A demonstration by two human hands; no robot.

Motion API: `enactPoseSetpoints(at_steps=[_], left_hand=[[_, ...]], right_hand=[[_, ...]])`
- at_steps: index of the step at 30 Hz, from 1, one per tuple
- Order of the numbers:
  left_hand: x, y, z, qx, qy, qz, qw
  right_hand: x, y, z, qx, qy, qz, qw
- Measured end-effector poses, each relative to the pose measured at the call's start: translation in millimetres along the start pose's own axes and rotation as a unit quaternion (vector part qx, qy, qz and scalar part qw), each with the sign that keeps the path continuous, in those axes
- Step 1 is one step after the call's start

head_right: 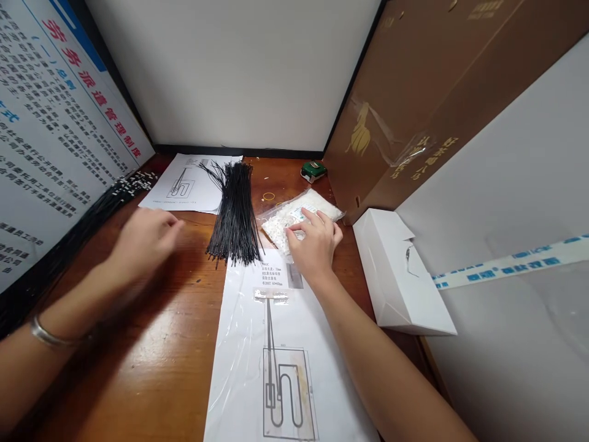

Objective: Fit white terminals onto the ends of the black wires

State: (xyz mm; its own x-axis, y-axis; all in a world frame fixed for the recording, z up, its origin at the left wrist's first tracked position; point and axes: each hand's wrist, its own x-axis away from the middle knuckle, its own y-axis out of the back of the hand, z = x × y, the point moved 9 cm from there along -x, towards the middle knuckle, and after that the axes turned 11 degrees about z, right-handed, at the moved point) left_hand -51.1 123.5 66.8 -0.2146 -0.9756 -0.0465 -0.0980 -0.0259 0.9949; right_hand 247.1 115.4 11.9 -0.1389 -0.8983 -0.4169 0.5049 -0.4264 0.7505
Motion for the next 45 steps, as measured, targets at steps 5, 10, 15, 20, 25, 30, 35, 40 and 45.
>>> enactPoseSetpoints(at_steps=[5,10,15,20,25,30,35,40,45], left_hand=[[26,-44.5,-76,-0.041,-0.067,0.113,0.99],[26,-56.6,-85,-0.059,-0.071,0.159,0.983],[21,-57.4,-75,-0.024,-0.054,0.152,0.987],[26,-50.7,-72,0.22,-0.096,0.075,0.968],[32,-55.0,-80,0.452,-0.142,0.095,0.875],[26,-65.3,-76,0.557,-0.098,0.129,0.815],[17,-76.6,-63,0.616,-0.023,0.131,0.777],[16,-81.3,-64,0.635,-0.021,0.144,0.759],[18,-79.6,-68,0.613,-0.056,0.167,0.77]], right_hand=[[0,5,-1,-0.035,0.003,-0.019,0.999],[2,17,4,-0.023,0.002,-0.07,0.997],[21,20,63,-0.113,0.214,-0.082,0.967],[50,4,115,-0.223,0.382,0.059,0.895],[53,-6,119,-0.265,0.359,0.134,0.885],[50,3,111,-0.311,0.328,0.077,0.889],[70,12,133,-0.326,0.411,0.053,0.849],[86,5,148,-0.284,0.474,0.098,0.828],[66,10,126,-0.286,0.398,0.031,0.871]])
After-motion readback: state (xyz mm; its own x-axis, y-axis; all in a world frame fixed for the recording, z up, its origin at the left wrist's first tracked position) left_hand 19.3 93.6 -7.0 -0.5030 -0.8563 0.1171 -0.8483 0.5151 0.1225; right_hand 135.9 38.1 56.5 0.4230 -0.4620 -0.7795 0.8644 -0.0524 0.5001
